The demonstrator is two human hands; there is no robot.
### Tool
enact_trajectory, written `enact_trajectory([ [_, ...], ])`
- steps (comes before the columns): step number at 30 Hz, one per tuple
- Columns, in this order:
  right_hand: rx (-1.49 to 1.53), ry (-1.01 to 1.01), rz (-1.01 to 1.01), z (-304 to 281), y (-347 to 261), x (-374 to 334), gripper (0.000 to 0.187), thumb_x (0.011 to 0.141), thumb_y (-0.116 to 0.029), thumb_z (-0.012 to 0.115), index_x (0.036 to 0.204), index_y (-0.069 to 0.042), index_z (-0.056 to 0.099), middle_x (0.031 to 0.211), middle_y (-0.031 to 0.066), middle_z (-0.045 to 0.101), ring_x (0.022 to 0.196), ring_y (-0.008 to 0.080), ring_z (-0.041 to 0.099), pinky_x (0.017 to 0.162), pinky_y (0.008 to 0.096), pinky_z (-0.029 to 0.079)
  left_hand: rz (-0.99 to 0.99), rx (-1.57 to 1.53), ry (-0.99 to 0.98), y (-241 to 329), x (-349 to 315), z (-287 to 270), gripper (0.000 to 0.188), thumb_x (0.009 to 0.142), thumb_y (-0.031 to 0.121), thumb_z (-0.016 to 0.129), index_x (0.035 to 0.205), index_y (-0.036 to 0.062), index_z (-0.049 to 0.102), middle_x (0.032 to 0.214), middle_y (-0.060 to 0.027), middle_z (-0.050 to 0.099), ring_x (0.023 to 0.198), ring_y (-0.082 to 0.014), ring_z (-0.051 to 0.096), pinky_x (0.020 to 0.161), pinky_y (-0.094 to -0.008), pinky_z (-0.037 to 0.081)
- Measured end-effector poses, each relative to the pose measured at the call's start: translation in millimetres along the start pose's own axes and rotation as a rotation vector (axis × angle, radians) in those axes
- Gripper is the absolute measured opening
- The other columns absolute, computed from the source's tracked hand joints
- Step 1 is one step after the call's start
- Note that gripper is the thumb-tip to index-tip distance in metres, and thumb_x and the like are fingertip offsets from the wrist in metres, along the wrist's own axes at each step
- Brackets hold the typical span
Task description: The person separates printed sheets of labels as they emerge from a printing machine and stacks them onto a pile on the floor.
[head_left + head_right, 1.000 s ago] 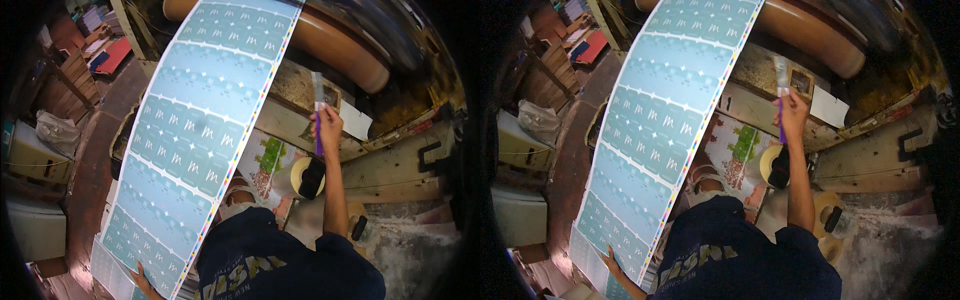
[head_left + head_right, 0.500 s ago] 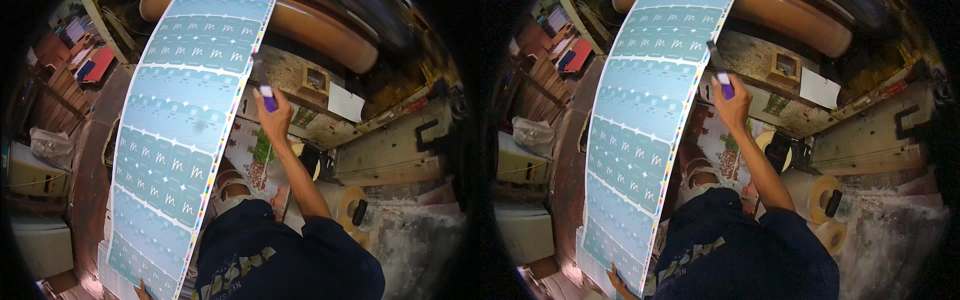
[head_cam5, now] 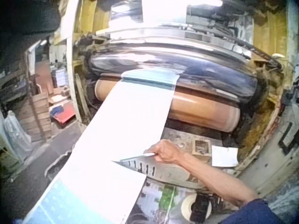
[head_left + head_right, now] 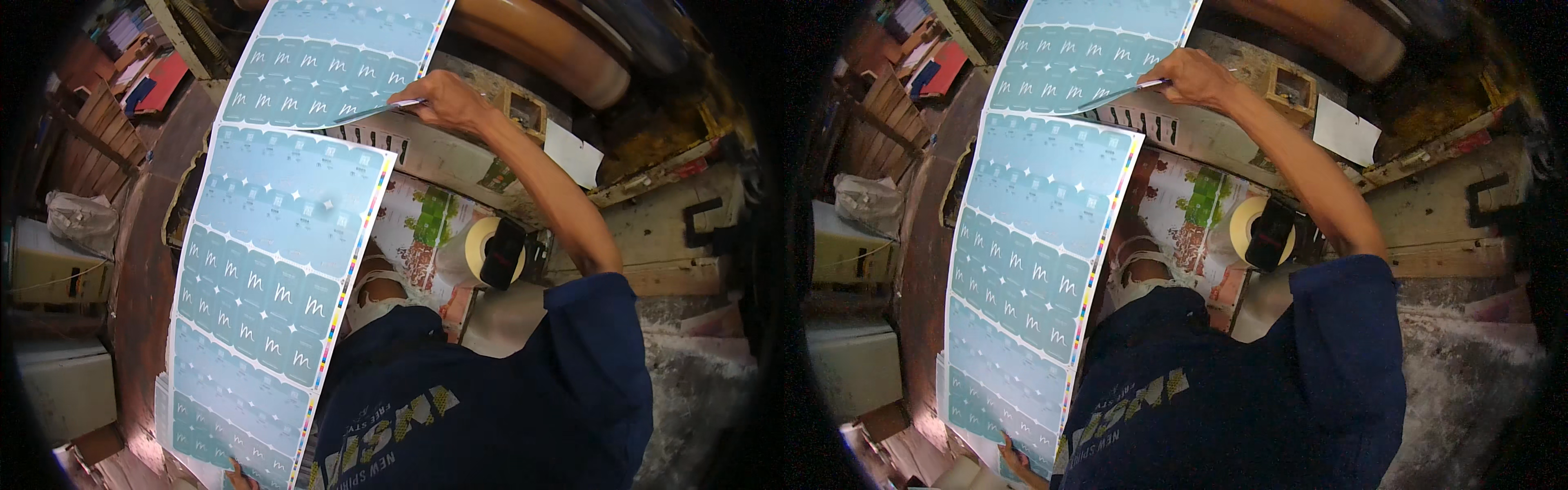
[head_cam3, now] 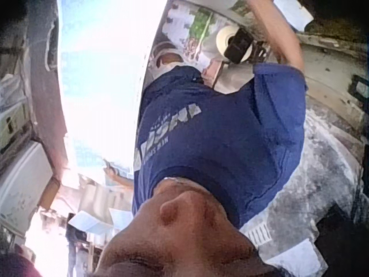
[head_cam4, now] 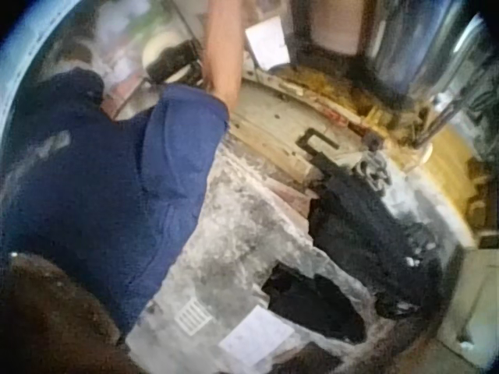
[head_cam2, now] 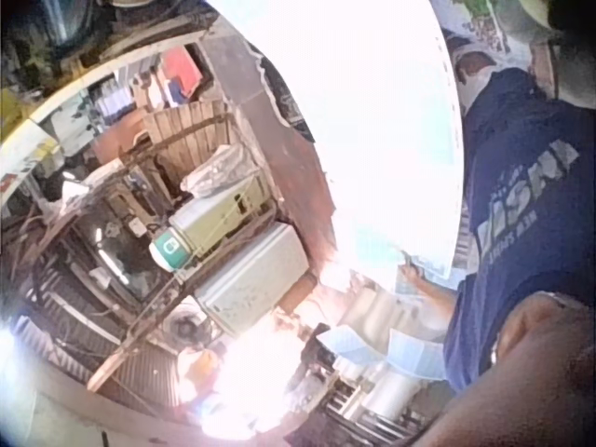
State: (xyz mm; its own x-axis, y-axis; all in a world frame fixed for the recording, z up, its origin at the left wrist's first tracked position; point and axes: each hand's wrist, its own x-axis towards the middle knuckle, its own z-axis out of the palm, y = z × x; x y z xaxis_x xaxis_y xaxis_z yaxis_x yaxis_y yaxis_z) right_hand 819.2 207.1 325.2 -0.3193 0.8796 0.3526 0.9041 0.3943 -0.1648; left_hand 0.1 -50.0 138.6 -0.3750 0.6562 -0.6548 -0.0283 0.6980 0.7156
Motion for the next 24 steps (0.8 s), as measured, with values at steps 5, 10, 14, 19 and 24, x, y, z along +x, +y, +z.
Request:
enact_trajectory([
  [5,0.209,0.135,0.011,-24.4,-4.0,6.1,0.039,0.070,0.000,0.059,0.103,-0.014,0.074,0.094,0.0132,0.071,0.084,0.0291,0.069,0.078,0.0352,0.054,-0.062,-0.010,0.063,-4.9,-12.7,-21.9,0.063,0.087,0.023,0.070,0.134,-0.0063,0.039,0.127,-0.0178,0.052,0.103,-0.0263,0.058,0.088,-0.0343,0.050],
  [10,0.306,0.111,0.081,-44.7,-55.5,-14.0,0.034,0.072,0.001,0.061,0.103,-0.009,0.074,0.096,0.0138,0.072,0.085,0.0239,0.070,0.078,0.0314,0.054,-0.053,-0.014,0.092,-31.3,34.2,-29.3,0.060,0.087,0.022,0.069,0.132,-0.0057,0.041,0.125,-0.0172,0.054,0.099,-0.0257,0.061,0.084,-0.0332,0.052],
  [14,0.341,0.143,0.134,-10.6,-141.0,-38.2,0.038,0.067,-0.005,0.060,0.102,-0.008,0.073,0.096,0.0127,0.072,0.084,0.0247,0.071,0.079,0.0303,0.056,0.102,0.071,0.224,-84.0,143.8,16.3,0.057,0.085,0.017,0.072,0.126,-0.0124,0.045,0.123,-0.0185,0.057,0.103,-0.0262,0.060,0.091,-0.0366,0.049],
  [19,0.267,0.363,0.064,32.0,-239.3,-46.6,0.034,0.069,-0.007,0.059,0.100,-0.008,0.074,0.098,0.0125,0.072,0.078,0.0262,0.071,0.071,0.0337,0.059,0.125,-0.242,0.030,-115.7,232.1,65.1,0.057,0.085,0.011,0.070,0.128,-0.0116,0.040,0.120,-0.0176,0.058,0.110,-0.0249,0.056,0.100,-0.0375,0.041],
  [24,0.269,0.296,0.199,37.8,-269.2,-65.2,0.041,0.068,-0.005,0.062,0.108,-0.007,0.068,0.107,0.0158,0.069,0.073,0.0296,0.070,0.064,0.0375,0.058,0.151,-0.232,-0.164,-29.7,242.9,125.8,0.072,0.085,0.009,0.070,0.139,-0.0124,0.027,0.125,-0.0185,0.057,0.111,-0.0263,0.057,0.103,-0.0381,0.041],
])
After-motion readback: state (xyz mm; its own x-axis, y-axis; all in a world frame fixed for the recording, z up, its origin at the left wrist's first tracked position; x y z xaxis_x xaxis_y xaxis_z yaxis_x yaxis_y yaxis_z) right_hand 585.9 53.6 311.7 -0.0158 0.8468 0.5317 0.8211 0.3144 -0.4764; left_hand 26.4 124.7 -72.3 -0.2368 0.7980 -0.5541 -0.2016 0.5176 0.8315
